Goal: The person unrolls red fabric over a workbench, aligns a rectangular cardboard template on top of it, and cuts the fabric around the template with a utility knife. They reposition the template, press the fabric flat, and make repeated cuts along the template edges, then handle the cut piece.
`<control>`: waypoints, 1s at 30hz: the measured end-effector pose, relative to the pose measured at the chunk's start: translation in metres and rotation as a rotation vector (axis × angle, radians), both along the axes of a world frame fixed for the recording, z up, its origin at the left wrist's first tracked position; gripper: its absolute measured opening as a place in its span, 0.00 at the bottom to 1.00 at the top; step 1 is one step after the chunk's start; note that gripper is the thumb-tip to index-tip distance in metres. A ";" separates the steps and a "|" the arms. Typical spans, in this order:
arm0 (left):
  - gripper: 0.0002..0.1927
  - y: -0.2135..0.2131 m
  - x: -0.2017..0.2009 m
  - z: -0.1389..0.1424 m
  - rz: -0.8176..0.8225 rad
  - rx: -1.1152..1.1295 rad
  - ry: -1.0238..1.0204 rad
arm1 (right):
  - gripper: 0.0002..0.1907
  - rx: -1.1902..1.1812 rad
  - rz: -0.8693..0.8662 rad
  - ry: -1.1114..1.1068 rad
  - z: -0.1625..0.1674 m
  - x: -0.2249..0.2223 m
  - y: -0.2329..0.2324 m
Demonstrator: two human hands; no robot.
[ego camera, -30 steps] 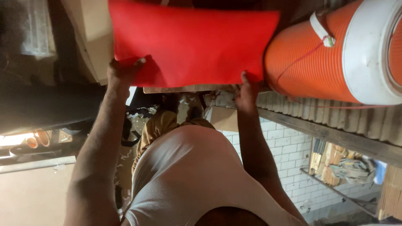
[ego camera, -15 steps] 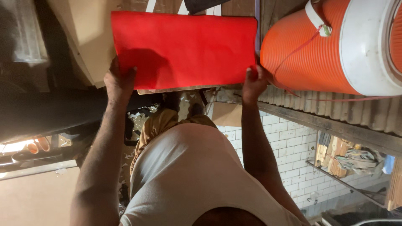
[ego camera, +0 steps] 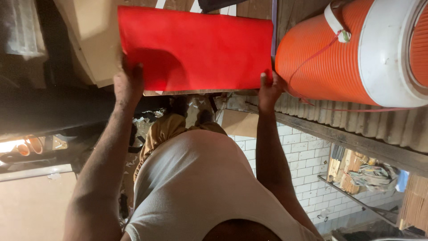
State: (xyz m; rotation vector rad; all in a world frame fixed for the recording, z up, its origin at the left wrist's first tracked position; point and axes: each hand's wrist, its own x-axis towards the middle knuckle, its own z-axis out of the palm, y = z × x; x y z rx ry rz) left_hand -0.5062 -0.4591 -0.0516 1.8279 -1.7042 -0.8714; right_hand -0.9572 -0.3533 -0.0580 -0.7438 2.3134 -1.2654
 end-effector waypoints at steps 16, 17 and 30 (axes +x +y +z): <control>0.26 -0.036 0.031 0.032 -0.185 -0.046 0.223 | 0.25 0.123 0.425 -0.200 0.020 -0.030 -0.024; 0.26 -0.046 0.024 0.025 -0.161 -0.122 0.236 | 0.24 0.140 0.458 -0.054 0.018 -0.031 -0.039; 0.02 -0.003 0.006 0.048 0.086 -0.372 0.613 | 0.10 -0.511 0.370 0.104 0.098 0.046 0.008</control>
